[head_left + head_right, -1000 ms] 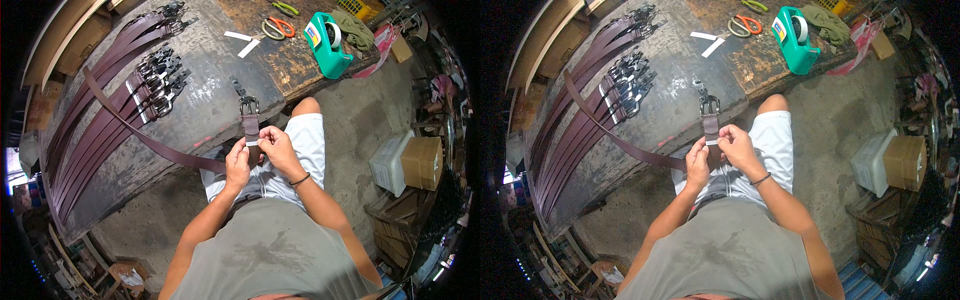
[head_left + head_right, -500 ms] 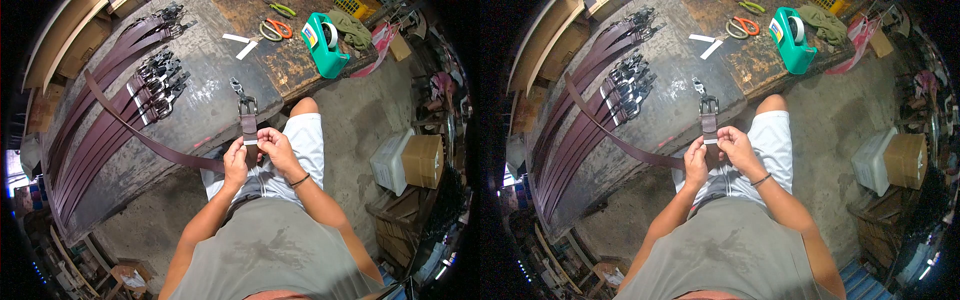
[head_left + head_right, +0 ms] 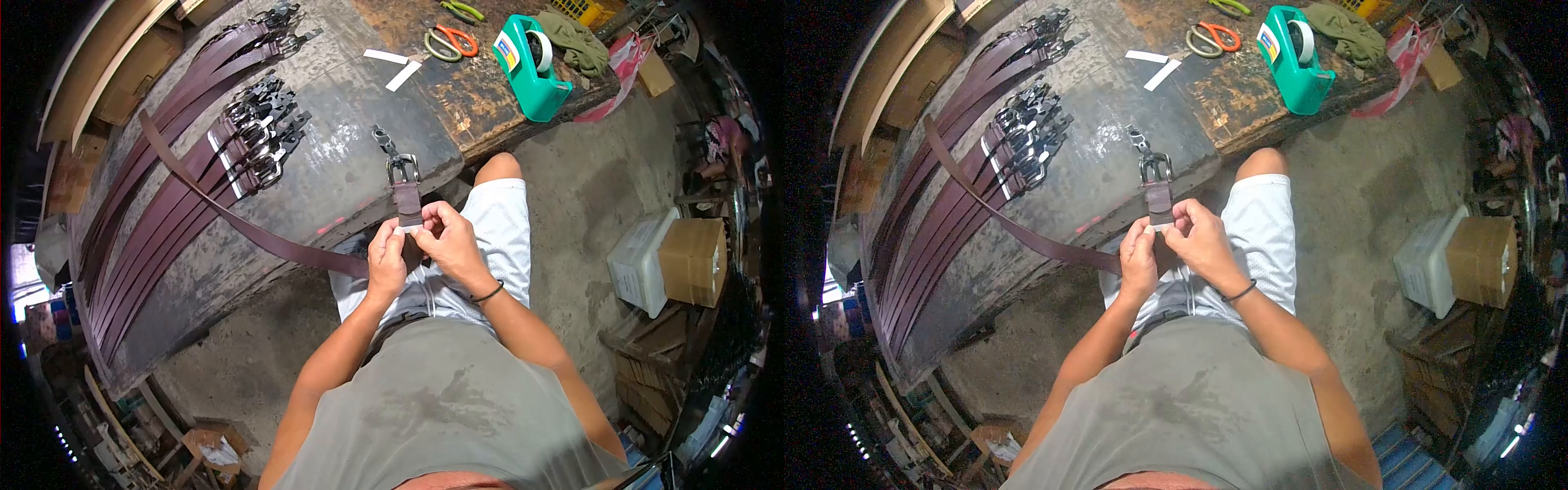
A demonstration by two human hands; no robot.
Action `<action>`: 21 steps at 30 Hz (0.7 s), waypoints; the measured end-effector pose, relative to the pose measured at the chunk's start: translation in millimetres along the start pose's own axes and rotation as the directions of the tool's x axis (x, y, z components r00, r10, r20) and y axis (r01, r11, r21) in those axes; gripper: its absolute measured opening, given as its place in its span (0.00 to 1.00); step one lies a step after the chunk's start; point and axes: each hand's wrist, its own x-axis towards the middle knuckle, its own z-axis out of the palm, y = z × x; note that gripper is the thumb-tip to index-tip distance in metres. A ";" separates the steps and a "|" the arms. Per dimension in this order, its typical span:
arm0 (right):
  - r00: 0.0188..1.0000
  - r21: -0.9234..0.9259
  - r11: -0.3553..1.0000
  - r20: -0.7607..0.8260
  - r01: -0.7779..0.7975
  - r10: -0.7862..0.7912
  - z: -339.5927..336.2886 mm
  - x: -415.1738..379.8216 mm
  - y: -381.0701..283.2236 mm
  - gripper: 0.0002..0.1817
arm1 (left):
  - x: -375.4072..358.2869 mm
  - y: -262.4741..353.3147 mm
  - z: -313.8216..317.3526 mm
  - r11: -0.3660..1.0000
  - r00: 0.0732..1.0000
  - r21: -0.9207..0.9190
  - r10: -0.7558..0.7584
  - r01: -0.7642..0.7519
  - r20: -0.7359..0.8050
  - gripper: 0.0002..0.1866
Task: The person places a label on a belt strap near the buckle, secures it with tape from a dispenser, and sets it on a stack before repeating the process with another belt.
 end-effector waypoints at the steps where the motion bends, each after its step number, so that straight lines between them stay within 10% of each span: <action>1: 1.000 -0.013 1.000 -0.004 0.006 -0.006 0.4 0.4 0.6 0.11 | 0.3 0.0 -0.4 1.000 1.000 -0.001 0.001 -0.001 0.000 0.13; 5: 0.994 0.197 0.975 0.039 -0.107 0.101 -1.7 0.1 -4.1 0.12 | -0.6 1.6 -2.9 0.995 0.997 -0.078 -0.065 0.067 0.028 0.13; 10: 0.996 -0.186 0.979 -0.025 0.083 -0.089 -1.1 3.0 -3.3 0.12 | 2.2 -5.3 -4.5 0.993 0.999 0.114 0.027 -0.032 0.048 0.13; 16: 0.993 0.223 0.969 0.076 -0.110 0.095 -9.7 6.2 -1.5 0.09 | 0.7 5.5 0.2 0.990 0.993 -0.080 -0.117 0.120 0.033 0.14; 21: 0.994 0.245 0.963 0.056 -0.109 0.098 -4.9 4.9 -4.6 0.08 | 2.9 -0.4 -0.9 0.991 0.999 0.129 -0.031 0.030 0.006 0.15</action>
